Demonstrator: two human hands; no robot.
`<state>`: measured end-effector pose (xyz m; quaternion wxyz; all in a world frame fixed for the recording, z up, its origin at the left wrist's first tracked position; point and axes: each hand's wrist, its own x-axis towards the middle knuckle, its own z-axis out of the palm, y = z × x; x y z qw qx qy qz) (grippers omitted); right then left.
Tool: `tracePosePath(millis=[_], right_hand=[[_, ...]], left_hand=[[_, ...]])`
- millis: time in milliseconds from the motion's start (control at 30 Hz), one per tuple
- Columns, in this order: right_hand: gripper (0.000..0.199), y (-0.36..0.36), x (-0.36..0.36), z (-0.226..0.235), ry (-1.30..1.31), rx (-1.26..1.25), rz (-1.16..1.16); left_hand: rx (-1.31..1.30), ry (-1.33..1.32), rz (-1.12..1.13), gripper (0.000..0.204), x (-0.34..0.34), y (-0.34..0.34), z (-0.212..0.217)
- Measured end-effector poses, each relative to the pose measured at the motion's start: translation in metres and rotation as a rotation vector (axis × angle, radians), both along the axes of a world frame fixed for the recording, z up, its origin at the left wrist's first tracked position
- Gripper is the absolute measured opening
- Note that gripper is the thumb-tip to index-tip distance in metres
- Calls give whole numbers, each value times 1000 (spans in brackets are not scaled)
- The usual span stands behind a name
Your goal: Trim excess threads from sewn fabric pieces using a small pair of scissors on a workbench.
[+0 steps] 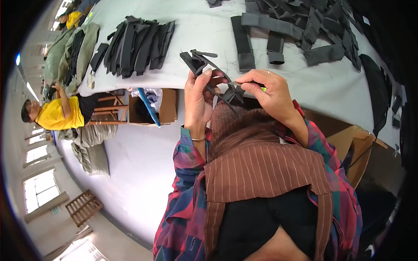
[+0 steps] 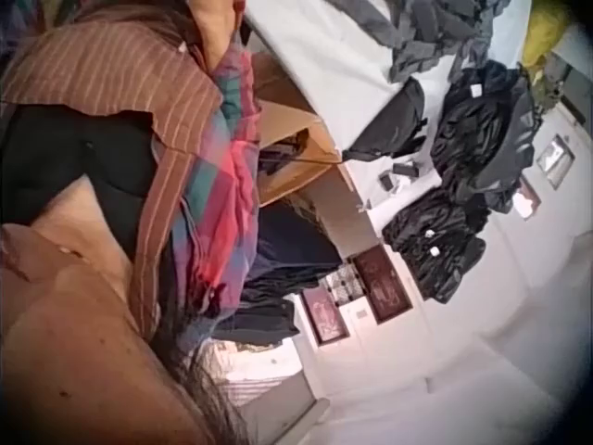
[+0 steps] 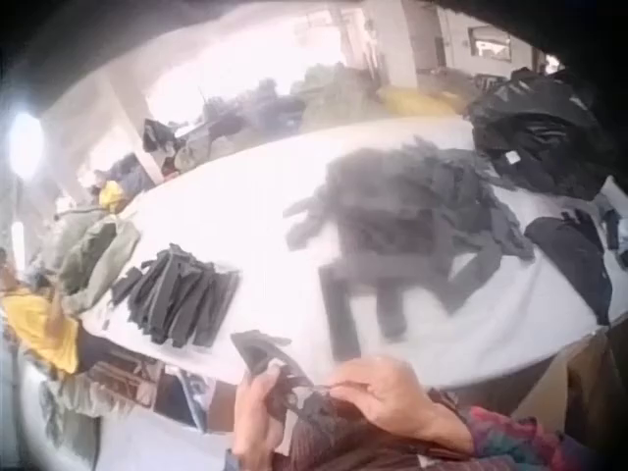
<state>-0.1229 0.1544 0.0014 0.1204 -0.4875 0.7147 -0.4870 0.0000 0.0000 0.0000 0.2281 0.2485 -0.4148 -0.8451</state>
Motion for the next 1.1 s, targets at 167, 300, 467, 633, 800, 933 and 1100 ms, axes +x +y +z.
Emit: tracePosePath(millis=[167, 300, 467, 633, 800, 933, 1100], right_hand=[[17, 21, -20, -5, -352, -102, -145], [19, 32, -46, 2, -363, -109, -211], [21, 39, -67, 4, -402, -147, -286], [20, 36, -74, 4, -419, -210, -308], [19, 30, -73, 1, -460, -212, -296], [18, 31, -63, -6, -532, -183, -242], [17, 36, -50, -7, -485, -232, -201]], left_hand=[[-148, -85, -19, 26, -33, 4, 2], [-325, -159, -73, 28, -65, 11, 1], [-552, -326, -129, 36, -89, 25, -3], [-752, -316, -141, 40, -98, 32, -11], [-955, -377, -123, 39, -90, 36, -1], [-998, -425, -121, 40, -76, 37, 3], [-890, -368, -79, 38, -50, 18, -3]])
